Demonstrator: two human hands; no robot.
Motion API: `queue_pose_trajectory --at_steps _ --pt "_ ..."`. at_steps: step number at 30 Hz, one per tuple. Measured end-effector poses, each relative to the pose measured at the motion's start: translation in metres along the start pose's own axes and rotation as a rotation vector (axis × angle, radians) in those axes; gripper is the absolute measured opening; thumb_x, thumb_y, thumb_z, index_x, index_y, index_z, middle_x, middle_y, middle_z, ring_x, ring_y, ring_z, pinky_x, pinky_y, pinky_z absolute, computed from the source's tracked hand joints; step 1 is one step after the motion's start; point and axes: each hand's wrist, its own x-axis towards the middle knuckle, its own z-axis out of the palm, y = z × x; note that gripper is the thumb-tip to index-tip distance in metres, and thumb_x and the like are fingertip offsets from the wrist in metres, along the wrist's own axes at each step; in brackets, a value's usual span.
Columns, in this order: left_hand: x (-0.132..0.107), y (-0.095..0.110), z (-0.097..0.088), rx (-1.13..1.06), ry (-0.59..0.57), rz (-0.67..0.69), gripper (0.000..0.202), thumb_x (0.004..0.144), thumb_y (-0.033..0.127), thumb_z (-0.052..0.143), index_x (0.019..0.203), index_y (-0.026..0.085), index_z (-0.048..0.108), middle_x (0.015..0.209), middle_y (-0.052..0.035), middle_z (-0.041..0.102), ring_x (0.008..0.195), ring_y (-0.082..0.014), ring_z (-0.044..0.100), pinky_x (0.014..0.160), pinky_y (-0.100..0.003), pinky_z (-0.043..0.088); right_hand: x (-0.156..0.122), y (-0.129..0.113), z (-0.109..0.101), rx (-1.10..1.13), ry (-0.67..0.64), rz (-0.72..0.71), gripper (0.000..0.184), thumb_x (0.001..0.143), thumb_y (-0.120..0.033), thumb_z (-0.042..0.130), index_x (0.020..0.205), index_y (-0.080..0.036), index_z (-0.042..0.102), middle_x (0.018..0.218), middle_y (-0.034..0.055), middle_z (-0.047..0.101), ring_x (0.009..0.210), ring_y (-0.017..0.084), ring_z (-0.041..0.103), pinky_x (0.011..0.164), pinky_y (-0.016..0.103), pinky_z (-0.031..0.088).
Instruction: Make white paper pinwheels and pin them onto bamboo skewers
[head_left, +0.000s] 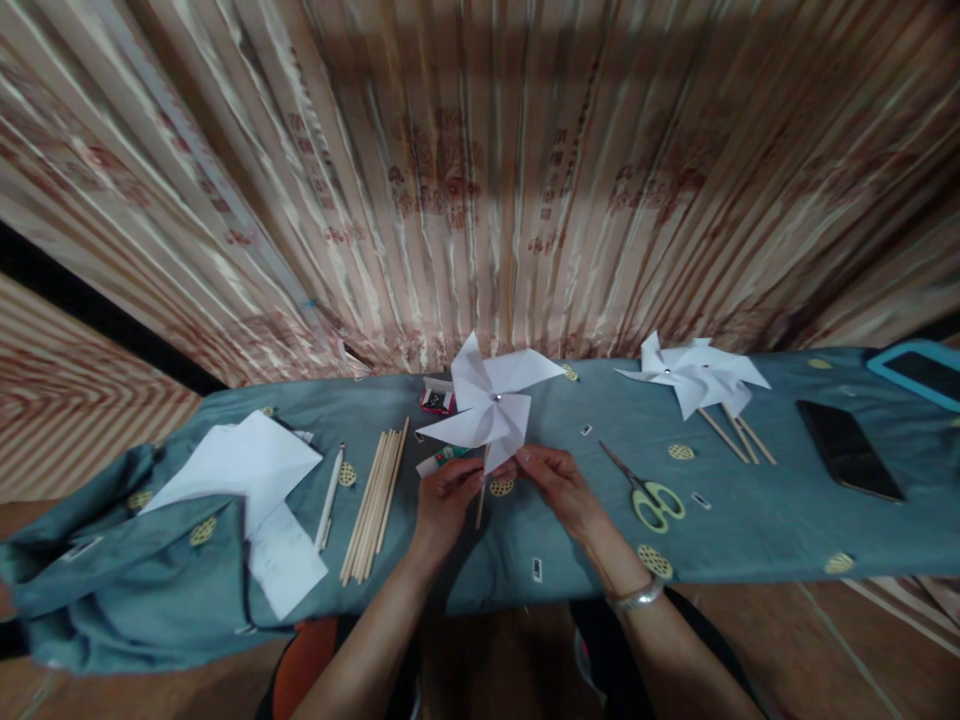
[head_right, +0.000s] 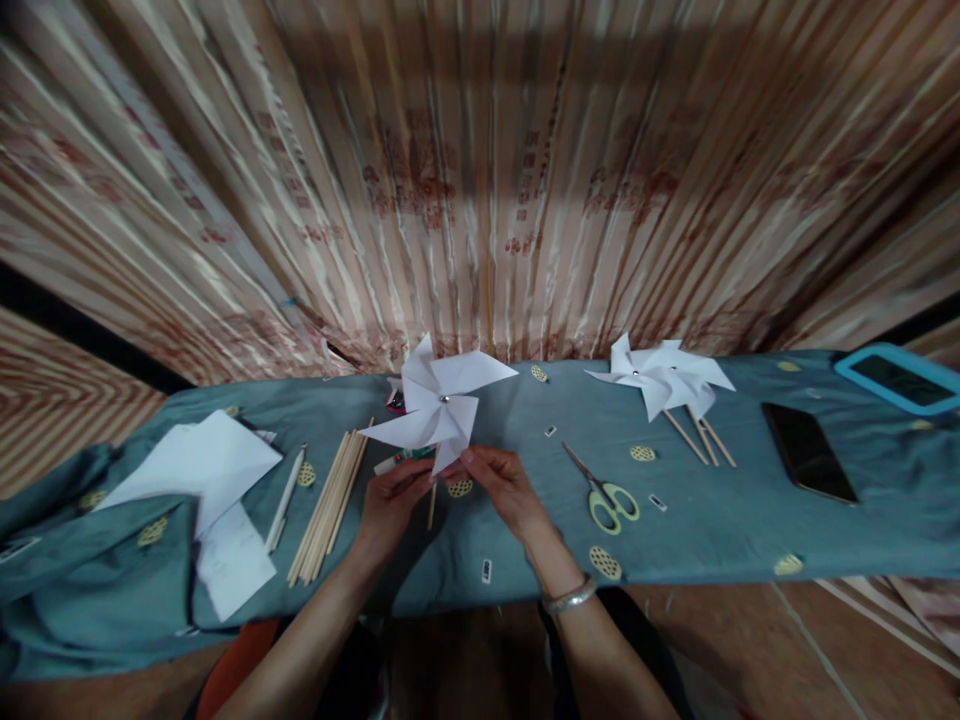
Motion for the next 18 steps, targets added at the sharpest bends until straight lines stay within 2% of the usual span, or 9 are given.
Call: queue_pose_trajectory --at_steps 9,18 --pt "-0.0003 -0.0009 0.0007 0.008 0.001 -0.015 0.019 0.065 0.031 0.075 0.08 0.019 0.076 0.083 -0.0068 0.077 0.081 -0.0233 0.071 0.081 -0.036 0.056 -0.0015 -0.0037 0.0048 0.023 -0.068 0.022 0.038 0.077 -0.057 0.07 0.079 -0.02 0.079 0.077 0.0053 0.077 0.065 0.016 0.068 0.074 0.033 0.054" --pt "-0.0008 0.0004 0.0013 0.01 0.001 -0.002 0.019 0.065 0.031 0.074 0.079 0.02 0.077 0.081 -0.0063 0.077 0.078 -0.0225 0.07 0.078 -0.035 0.057 -0.0012 -0.0038 0.0027 0.065 0.025 0.015 0.037 0.074 -0.056 0.073 0.065 -0.02 0.077 0.066 0.0052 0.075 0.058 0.015 0.064 0.066 0.029 0.053"
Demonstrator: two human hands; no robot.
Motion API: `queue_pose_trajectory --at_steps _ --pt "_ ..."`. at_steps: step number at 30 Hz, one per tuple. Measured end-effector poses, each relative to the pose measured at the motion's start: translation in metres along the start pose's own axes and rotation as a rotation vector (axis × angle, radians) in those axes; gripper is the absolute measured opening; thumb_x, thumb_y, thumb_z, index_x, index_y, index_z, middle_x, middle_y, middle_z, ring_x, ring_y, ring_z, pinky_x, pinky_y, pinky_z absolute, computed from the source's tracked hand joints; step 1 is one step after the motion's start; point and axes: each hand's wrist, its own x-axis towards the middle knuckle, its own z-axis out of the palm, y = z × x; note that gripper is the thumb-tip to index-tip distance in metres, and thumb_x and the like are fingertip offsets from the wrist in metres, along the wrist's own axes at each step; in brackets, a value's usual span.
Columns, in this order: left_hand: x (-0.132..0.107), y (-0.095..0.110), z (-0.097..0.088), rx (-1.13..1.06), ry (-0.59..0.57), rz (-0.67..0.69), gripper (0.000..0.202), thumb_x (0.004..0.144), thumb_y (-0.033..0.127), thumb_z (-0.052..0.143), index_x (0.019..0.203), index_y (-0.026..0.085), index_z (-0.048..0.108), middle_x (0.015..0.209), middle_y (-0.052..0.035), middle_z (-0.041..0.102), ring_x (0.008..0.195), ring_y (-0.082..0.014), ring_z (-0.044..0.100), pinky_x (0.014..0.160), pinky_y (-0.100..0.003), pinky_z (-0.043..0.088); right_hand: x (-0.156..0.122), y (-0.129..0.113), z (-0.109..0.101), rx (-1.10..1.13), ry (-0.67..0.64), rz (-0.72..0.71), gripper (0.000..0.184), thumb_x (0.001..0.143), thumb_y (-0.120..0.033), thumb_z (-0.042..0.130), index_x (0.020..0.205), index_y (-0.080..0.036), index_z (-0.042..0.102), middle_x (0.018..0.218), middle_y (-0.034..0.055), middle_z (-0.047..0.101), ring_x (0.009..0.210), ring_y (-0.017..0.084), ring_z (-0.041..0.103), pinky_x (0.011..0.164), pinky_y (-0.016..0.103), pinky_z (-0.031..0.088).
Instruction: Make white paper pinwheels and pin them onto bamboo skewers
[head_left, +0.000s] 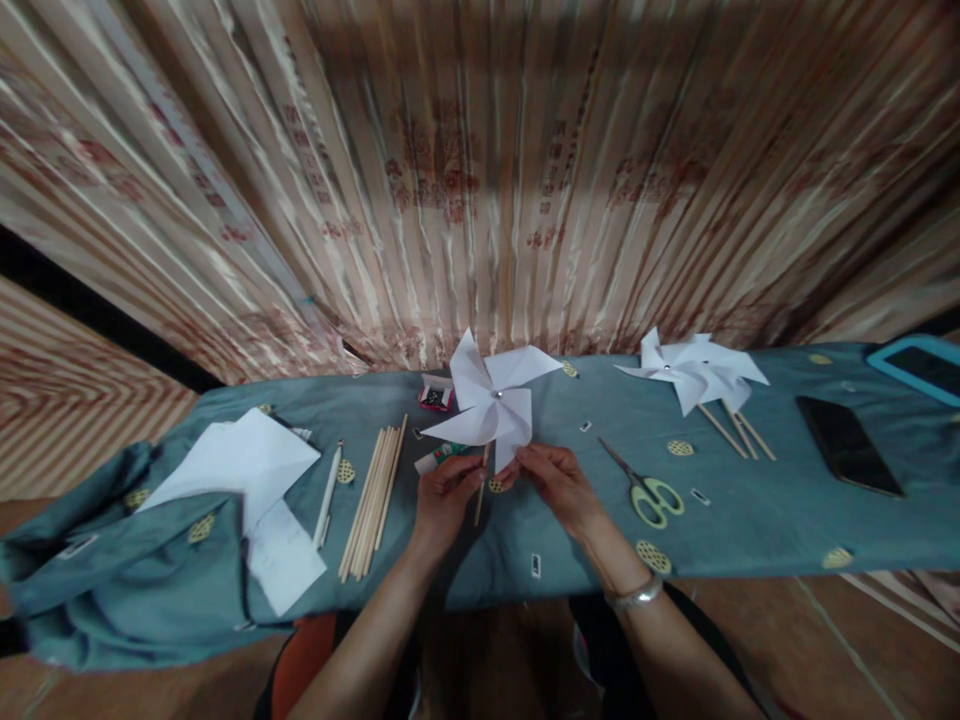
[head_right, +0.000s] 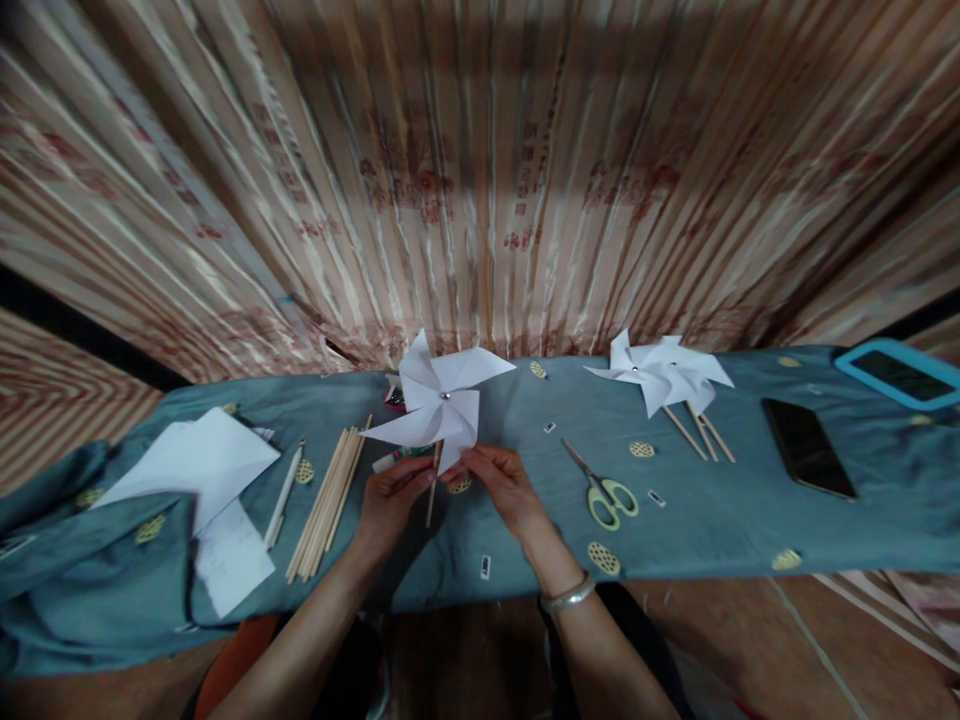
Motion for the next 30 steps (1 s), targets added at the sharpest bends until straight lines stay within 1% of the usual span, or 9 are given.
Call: queue_pose_trajectory --at_steps 3,7,12,16,20,23,26,28,30 --pt "0.0 0.0 0.001 -0.018 -0.001 0.002 0.017 0.065 0.03 0.074 0.078 0.02 0.077 0.08 -0.0061 0.077 0.077 -0.0219 0.07 0.078 -0.034 0.056 0.0 0.0 0.001 0.025 0.001 0.013 0.037 0.074 -0.055 0.073 0.063 -0.02 0.077 0.064 0.0054 0.074 0.055 0.015 0.064 0.064 0.03 0.053" --pt "0.0 0.002 0.001 -0.019 -0.038 0.001 0.018 0.066 0.03 0.073 0.079 0.019 0.077 0.081 -0.0064 0.077 0.078 -0.0217 0.07 0.076 -0.032 0.056 -0.001 0.001 0.005 0.069 -0.039 0.038 0.035 0.074 -0.053 0.074 0.066 -0.018 0.077 0.066 0.0059 0.075 0.054 0.015 0.063 0.064 0.031 0.054" --pt "-0.001 0.002 0.0 0.01 -0.037 0.022 0.017 0.067 0.033 0.072 0.074 0.018 0.075 0.075 -0.0055 0.073 0.072 -0.0193 0.067 0.071 -0.03 0.053 -0.001 0.006 0.008 0.066 -0.103 0.059 0.034 0.074 -0.052 0.074 0.073 -0.018 0.079 0.066 0.0054 0.075 0.059 0.015 0.067 0.065 0.029 0.055" --pt "-0.001 0.001 0.0 0.023 -0.019 0.008 0.016 0.067 0.033 0.072 0.076 0.02 0.075 0.079 -0.0061 0.074 0.076 -0.0207 0.068 0.075 -0.032 0.054 -0.001 0.006 0.003 0.001 -0.149 0.064 0.036 0.075 -0.055 0.072 0.076 -0.019 0.079 0.069 0.0046 0.075 0.063 0.015 0.068 0.065 0.028 0.055" --pt "-0.001 0.001 0.0 0.038 -0.001 -0.012 0.017 0.065 0.032 0.074 0.078 0.02 0.076 0.082 -0.0068 0.076 0.078 -0.0218 0.07 0.078 -0.033 0.055 -0.003 -0.004 -0.009 -0.065 -0.185 0.079 0.038 0.077 -0.055 0.071 0.08 -0.018 0.078 0.072 0.0049 0.075 0.065 0.015 0.067 0.065 0.028 0.054" --pt "-0.001 0.0 0.0 0.04 0.016 -0.014 0.016 0.064 0.03 0.074 0.077 0.021 0.077 0.081 -0.0055 0.077 0.08 -0.022 0.07 0.081 -0.033 0.055 -0.004 -0.014 -0.019 -0.101 -0.131 0.077 0.038 0.075 -0.056 0.073 0.071 -0.018 0.075 0.065 0.0034 0.072 0.058 0.014 0.062 0.058 0.026 0.05" --pt "-0.001 -0.001 0.0 0.021 0.008 -0.024 0.017 0.066 0.03 0.075 0.079 0.02 0.078 0.082 -0.0058 0.077 0.083 -0.0229 0.07 0.083 -0.034 0.055 -0.004 -0.022 -0.028 -0.111 -0.006 0.051 0.041 0.07 -0.058 0.075 0.062 -0.019 0.071 0.056 0.001 0.065 0.052 0.012 0.055 0.051 0.025 0.043" --pt "-0.001 -0.002 0.0 0.001 -0.017 -0.017 0.019 0.067 0.03 0.074 0.082 0.019 0.078 0.085 -0.0063 0.077 0.085 -0.0235 0.07 0.084 -0.035 0.055 -0.004 -0.024 -0.033 -0.116 0.082 0.019 0.042 0.068 -0.06 0.076 0.06 -0.019 0.07 0.054 0.0006 0.063 0.051 0.012 0.053 0.05 0.025 0.04" --pt "-0.001 -0.002 0.0 -0.03 -0.031 -0.01 0.02 0.067 0.029 0.075 0.084 0.019 0.078 0.085 -0.0065 0.077 0.086 -0.0236 0.07 0.085 -0.036 0.055 -0.003 -0.026 -0.037 -0.122 0.14 -0.005 0.043 0.068 -0.061 0.076 0.059 -0.019 0.07 0.053 0.0007 0.063 0.051 0.012 0.052 0.05 0.025 0.039"
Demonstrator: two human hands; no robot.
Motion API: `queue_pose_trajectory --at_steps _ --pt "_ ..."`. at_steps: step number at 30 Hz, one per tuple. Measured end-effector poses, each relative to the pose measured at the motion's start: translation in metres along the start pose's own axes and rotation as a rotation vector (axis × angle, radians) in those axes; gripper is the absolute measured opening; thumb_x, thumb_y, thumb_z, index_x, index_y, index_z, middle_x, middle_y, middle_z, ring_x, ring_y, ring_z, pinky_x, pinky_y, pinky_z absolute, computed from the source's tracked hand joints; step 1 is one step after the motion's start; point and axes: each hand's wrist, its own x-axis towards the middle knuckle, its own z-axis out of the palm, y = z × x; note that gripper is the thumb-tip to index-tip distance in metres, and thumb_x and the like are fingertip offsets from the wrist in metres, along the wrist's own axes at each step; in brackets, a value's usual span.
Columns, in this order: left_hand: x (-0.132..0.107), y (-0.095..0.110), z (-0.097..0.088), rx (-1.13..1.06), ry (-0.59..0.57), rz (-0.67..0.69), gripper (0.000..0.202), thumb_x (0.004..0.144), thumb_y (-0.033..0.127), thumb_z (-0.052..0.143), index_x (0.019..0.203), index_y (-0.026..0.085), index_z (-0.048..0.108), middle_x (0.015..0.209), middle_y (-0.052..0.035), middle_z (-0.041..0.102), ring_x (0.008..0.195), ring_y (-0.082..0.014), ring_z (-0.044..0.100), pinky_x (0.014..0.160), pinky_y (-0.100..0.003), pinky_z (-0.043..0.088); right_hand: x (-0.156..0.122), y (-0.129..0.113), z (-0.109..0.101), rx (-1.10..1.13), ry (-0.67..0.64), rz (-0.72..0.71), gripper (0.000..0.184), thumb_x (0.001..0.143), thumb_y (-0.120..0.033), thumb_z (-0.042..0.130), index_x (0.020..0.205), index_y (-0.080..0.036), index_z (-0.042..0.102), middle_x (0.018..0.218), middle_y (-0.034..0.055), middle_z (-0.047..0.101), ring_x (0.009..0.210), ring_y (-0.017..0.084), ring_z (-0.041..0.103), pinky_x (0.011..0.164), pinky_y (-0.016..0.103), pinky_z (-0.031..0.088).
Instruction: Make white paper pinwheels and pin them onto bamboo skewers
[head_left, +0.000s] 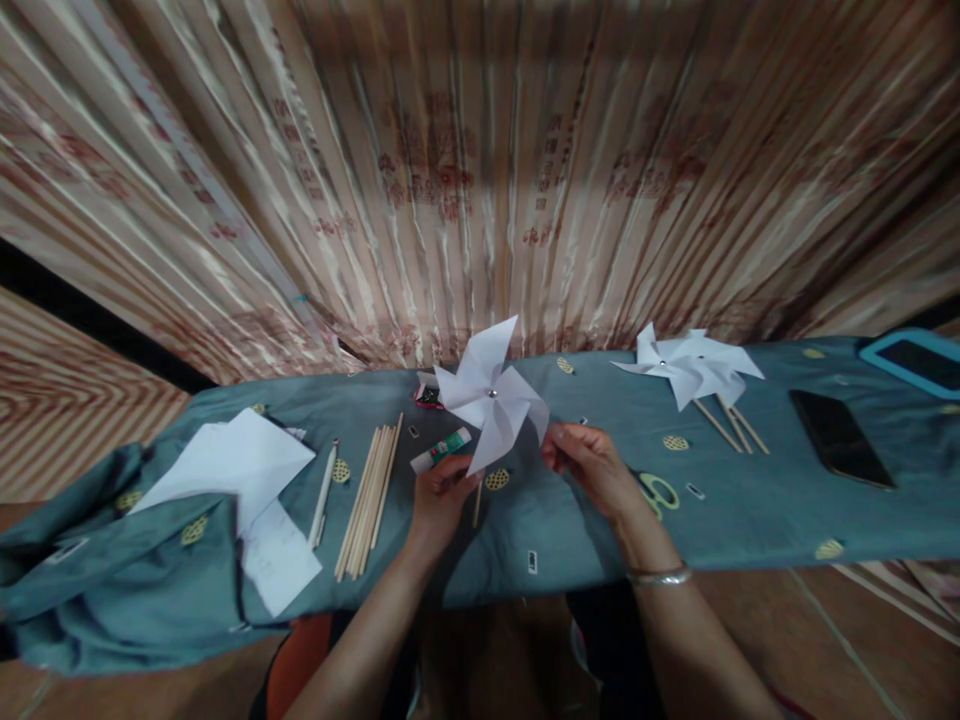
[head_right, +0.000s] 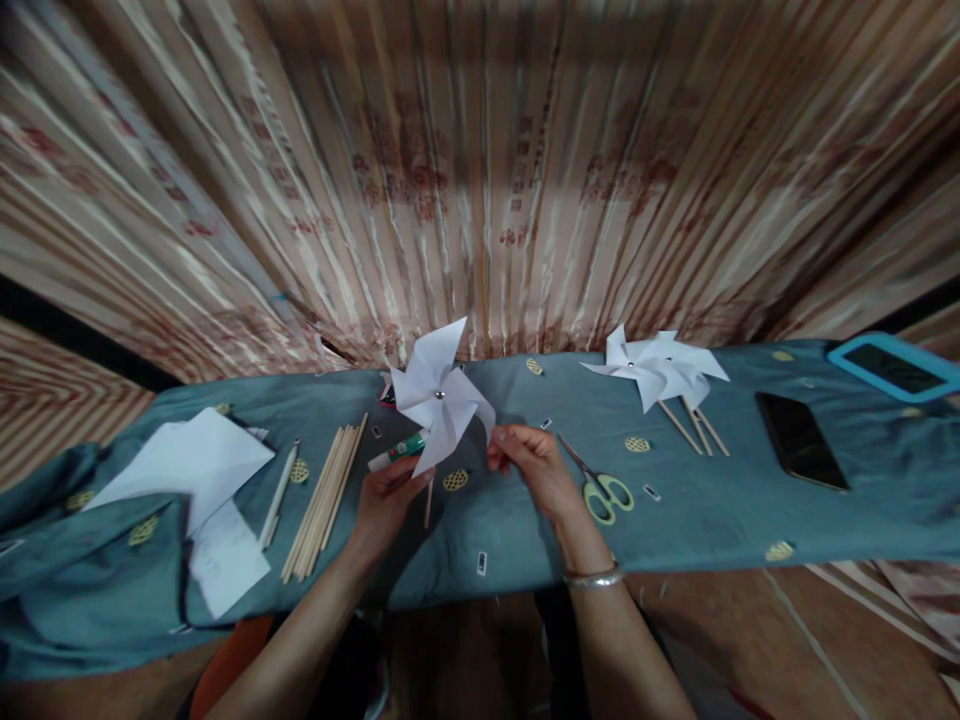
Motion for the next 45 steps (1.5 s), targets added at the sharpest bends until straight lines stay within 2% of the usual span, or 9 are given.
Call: queue_pose_trajectory --at_steps 8,12,19,22,24,27,31,37,45 --pt "0.0 0.002 0.001 -0.066 0.015 -0.029 0.019 0.063 0.027 0.078 0.08 0.019 0.079 0.082 -0.0057 0.077 0.082 -0.0217 0.07 0.083 -0.033 0.055 0.004 0.002 -0.008 0.011 0.148 -0.066 0.04 0.069 -0.058 0.076 0.06 -0.02 0.069 0.057 0.0008 0.063 0.054 0.012 0.048 0.053 0.026 0.037" --pt "0.0 0.001 0.0 -0.004 0.038 -0.015 0.016 0.061 0.03 0.079 0.075 0.021 0.078 0.077 -0.0045 0.075 0.076 -0.0207 0.069 0.076 -0.032 0.056 0.007 0.001 -0.01 0.065 0.262 -0.136 0.037 0.069 -0.056 0.077 0.06 -0.02 0.069 0.057 0.0 0.062 0.053 0.011 0.046 0.053 0.026 0.037" --pt "-0.002 0.0 0.0 0.048 0.011 -0.019 0.017 0.064 0.031 0.077 0.077 0.021 0.077 0.081 -0.0042 0.075 0.079 -0.0201 0.069 0.077 -0.031 0.055 0.012 0.001 -0.018 0.066 0.441 -0.256 0.037 0.067 -0.053 0.079 0.057 -0.019 0.067 0.055 -0.0013 0.062 0.049 0.008 0.043 0.052 0.024 0.036" --pt "-0.003 0.001 0.002 0.028 0.003 -0.022 0.016 0.064 0.03 0.077 0.077 0.019 0.077 0.078 -0.0042 0.073 0.076 -0.0181 0.067 0.074 -0.029 0.054 0.014 0.004 -0.02 0.042 0.523 -0.301 0.028 0.069 -0.048 0.079 0.068 -0.021 0.071 0.068 0.0006 0.07 0.058 0.011 0.054 0.061 0.026 0.044" --pt "-0.004 0.001 0.003 0.023 -0.006 -0.03 0.017 0.064 0.029 0.078 0.077 0.018 0.077 0.078 -0.004 0.073 0.075 -0.0174 0.066 0.073 -0.028 0.053 0.015 0.005 -0.019 -0.007 0.544 -0.316 0.029 0.069 -0.047 0.079 0.083 -0.022 0.074 0.086 0.0036 0.075 0.075 0.016 0.064 0.075 0.031 0.05" --pt "-0.004 0.002 0.005 0.013 -0.029 -0.037 0.018 0.063 0.029 0.079 0.076 0.017 0.077 0.075 -0.0035 0.072 0.073 -0.0167 0.065 0.071 -0.028 0.052 0.016 0.005 -0.015 -0.043 0.478 -0.305 0.039 0.069 -0.05 0.079 0.097 -0.023 0.074 0.107 0.0068 0.075 0.1 0.023 0.067 0.095 0.04 0.048" --pt "-0.004 0.001 0.006 -0.004 -0.069 -0.048 0.019 0.06 0.03 0.082 0.074 0.018 0.078 0.072 -0.0028 0.072 0.07 -0.0156 0.064 0.069 -0.026 0.052 0.018 0.003 -0.012 0.004 0.29 -0.196 0.046 0.068 -0.055 0.078 0.102 -0.025 0.074 0.114 0.0064 0.074 0.112 0.025 0.065 0.103 0.04 0.045" --pt "-0.003 0.003 0.006 0.006 -0.09 -0.063 0.018 0.059 0.03 0.082 0.073 0.018 0.079 0.073 -0.0023 0.073 0.071 -0.0162 0.066 0.069 -0.026 0.052 0.017 0.0 -0.013 -0.02 0.159 -0.063 0.047 0.064 -0.06 0.079 0.094 -0.024 0.077 0.094 0.003 0.077 0.092 0.021 0.068 0.089 0.033 0.051" --pt "-0.004 0.001 0.009 -0.013 -0.046 -0.116 0.024 0.056 0.032 0.083 0.074 0.017 0.079 0.075 -0.0058 0.077 0.076 -0.0224 0.071 0.079 -0.035 0.056 0.012 -0.007 -0.007 0.055 0.105 0.018 0.043 0.056 -0.056 0.085 0.081 -0.022 0.077 0.077 0.0009 0.076 0.072 0.017 0.065 0.071 0.027 0.05"
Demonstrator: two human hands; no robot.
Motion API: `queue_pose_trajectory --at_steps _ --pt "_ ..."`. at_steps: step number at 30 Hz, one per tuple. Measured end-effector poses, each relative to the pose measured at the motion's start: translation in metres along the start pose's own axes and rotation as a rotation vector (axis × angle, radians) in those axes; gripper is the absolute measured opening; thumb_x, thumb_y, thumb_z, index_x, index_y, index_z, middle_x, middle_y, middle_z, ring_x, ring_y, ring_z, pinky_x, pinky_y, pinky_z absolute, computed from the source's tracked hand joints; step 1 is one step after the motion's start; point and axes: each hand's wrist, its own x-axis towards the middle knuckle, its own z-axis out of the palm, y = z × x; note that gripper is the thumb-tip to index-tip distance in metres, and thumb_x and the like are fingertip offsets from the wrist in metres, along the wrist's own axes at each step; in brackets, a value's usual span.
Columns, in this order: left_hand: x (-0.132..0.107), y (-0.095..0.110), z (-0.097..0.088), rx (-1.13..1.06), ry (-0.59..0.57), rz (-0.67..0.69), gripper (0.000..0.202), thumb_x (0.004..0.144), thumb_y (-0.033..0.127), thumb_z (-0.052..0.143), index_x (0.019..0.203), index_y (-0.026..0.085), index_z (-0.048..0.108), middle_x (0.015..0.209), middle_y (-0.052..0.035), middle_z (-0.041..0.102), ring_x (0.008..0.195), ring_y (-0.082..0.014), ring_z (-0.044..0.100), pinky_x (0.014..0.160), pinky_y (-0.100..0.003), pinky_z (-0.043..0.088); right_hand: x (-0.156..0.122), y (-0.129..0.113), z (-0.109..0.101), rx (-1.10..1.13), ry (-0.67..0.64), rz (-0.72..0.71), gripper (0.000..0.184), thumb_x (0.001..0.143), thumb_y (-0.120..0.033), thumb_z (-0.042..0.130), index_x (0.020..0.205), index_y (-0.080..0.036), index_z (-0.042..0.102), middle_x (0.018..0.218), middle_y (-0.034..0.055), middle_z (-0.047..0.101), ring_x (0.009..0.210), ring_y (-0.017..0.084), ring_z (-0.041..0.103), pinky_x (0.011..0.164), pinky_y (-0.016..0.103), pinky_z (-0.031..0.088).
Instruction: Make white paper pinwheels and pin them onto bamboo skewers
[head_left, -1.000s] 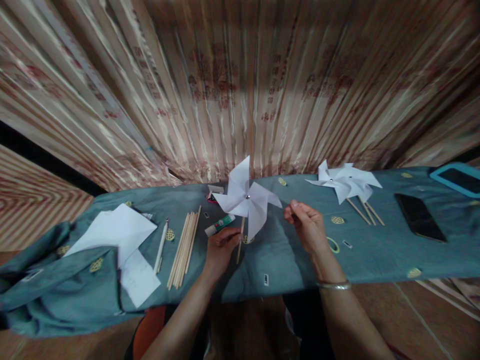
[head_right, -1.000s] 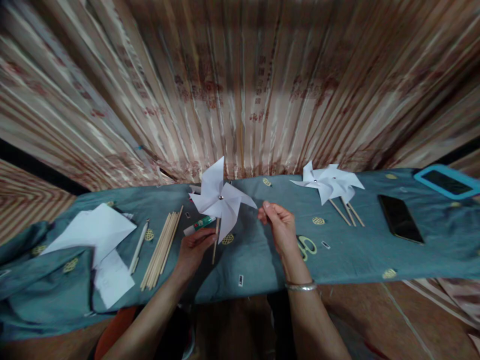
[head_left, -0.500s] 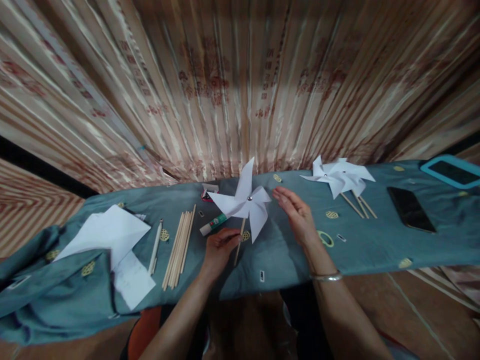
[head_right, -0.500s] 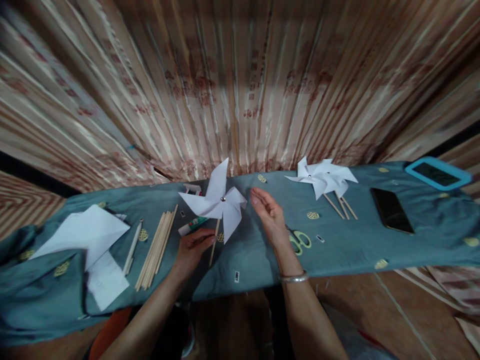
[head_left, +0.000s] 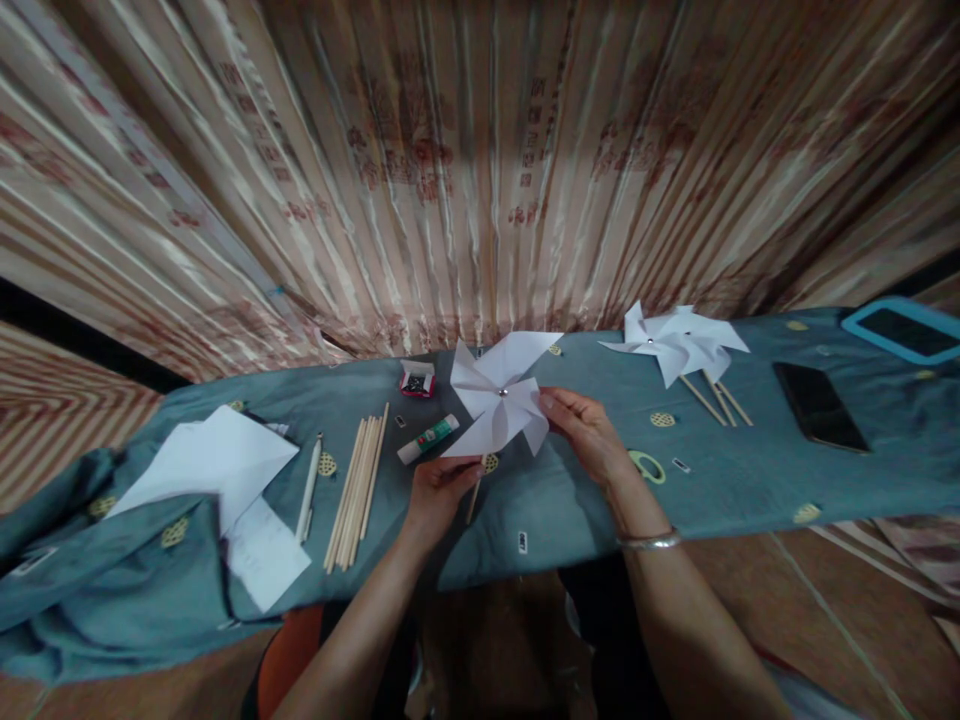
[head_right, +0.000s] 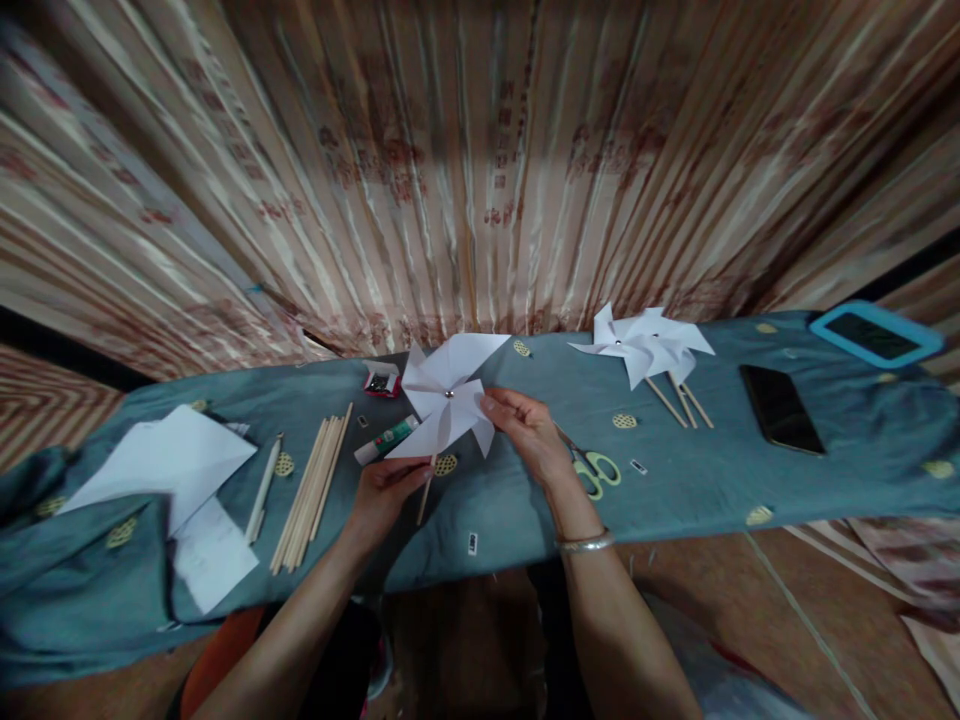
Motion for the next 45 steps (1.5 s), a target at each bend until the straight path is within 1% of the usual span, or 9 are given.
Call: queue_pose_trajectory --at_steps 9,15,21,26,30,33,38,41,45 --pt "0.0 0.0 -0.001 0.04 -0.034 0.071 0.014 0.061 0.029 0.079 0.073 0.022 0.079 0.075 -0.0024 0.075 0.074 -0.0177 0.068 0.073 -0.029 0.054 -0.003 0.0 0.002 0.067 -0.046 0.037 0.035 0.056 -0.051 0.087 0.069 -0.021 0.075 0.066 -0.0012 0.071 0.06 0.012 0.059 0.061 0.023 0.046" --pt "0.002 -0.005 -0.001 0.048 -0.027 0.085 0.017 0.062 0.031 0.079 0.076 0.021 0.077 0.076 -0.0022 0.072 0.074 -0.0173 0.067 0.072 -0.029 0.053 -0.005 0.002 0.006 0.129 -0.057 0.08 0.032 0.056 -0.047 0.088 0.069 -0.021 0.075 0.064 -0.0024 0.07 0.059 0.011 0.059 0.061 0.023 0.047" --pt "0.0 0.0 -0.001 0.056 -0.024 0.105 0.014 0.063 0.028 0.078 0.074 0.02 0.078 0.074 -0.0027 0.072 0.072 -0.0173 0.065 0.069 -0.028 0.052 -0.007 0.005 0.014 0.189 -0.029 0.139 0.032 0.053 -0.046 0.089 0.069 -0.022 0.075 0.067 -0.0033 0.072 0.059 0.011 0.062 0.062 0.023 0.05" --pt "0.001 0.0 0.0 0.029 -0.013 0.084 0.018 0.062 0.031 0.079 0.075 0.018 0.077 0.076 -0.004 0.073 0.075 -0.0196 0.066 0.073 -0.031 0.053 -0.009 0.014 0.023 0.253 -0.043 0.167 0.034 0.052 -0.046 0.09 0.066 -0.021 0.072 0.062 -0.0041 0.069 0.055 0.01 0.062 0.062 0.024 0.053" --pt "-0.001 0.001 0.002 0.009 0.05 0.055 0.02 0.059 0.028 0.079 0.076 0.017 0.078 0.076 -0.0037 0.075 0.076 -0.0204 0.068 0.079 -0.033 0.054 -0.012 0.019 0.032 0.203 -0.119 0.152 0.034 0.059 -0.05 0.086 0.062 -0.02 0.07 0.063 -0.0017 0.07 0.059 0.011 0.066 0.065 0.025 0.053" --pt "-0.001 0.004 0.003 -0.02 0.054 0.066 0.016 0.059 0.025 0.079 0.073 0.018 0.078 0.077 -0.0027 0.076 0.075 -0.0191 0.068 0.079 -0.032 0.054 -0.013 0.021 0.036 0.134 -0.152 0.132 0.036 0.061 -0.053 0.084 0.066 -0.02 0.073 0.067 0.0009 0.073 0.062 0.013 0.067 0.069 0.027 0.054" --pt "0.0 0.005 -0.001 -0.002 0.054 0.064 0.017 0.059 0.027 0.08 0.074 0.019 0.077 0.077 -0.0023 0.075 0.075 -0.0185 0.068 0.078 -0.032 0.054 -0.017 0.014 0.024 0.032 -0.147 0.106 0.041 0.06 -0.058 0.082 0.07 -0.019 0.076 0.063 0.003 0.072 0.057 0.014 0.064 0.06 0.029 0.053" --pt "0.0 0.005 -0.002 0.012 0.053 0.046 0.017 0.06 0.029 0.079 0.074 0.02 0.078 0.077 -0.0021 0.075 0.076 -0.0188 0.068 0.078 -0.032 0.054 -0.017 0.004 0.005 0.004 -0.091 0.043 0.041 0.062 -0.059 0.081 0.065 -0.019 0.075 0.057 0.0026 0.068 0.05 0.013 0.058 0.05 0.027 0.047" --pt "0.0 0.003 0.0 -0.018 0.036 0.038 0.019 0.058 0.031 0.081 0.073 0.021 0.078 0.077 -0.0024 0.074 0.076 -0.0189 0.067 0.077 -0.032 0.054 -0.01 -0.003 -0.016 0.071 0.208 -0.157 0.032 0.063 -0.054 0.082 0.064 -0.023 0.073 0.057 -0.0004 0.066 0.048 0.01 0.051 0.049 0.025 0.043"
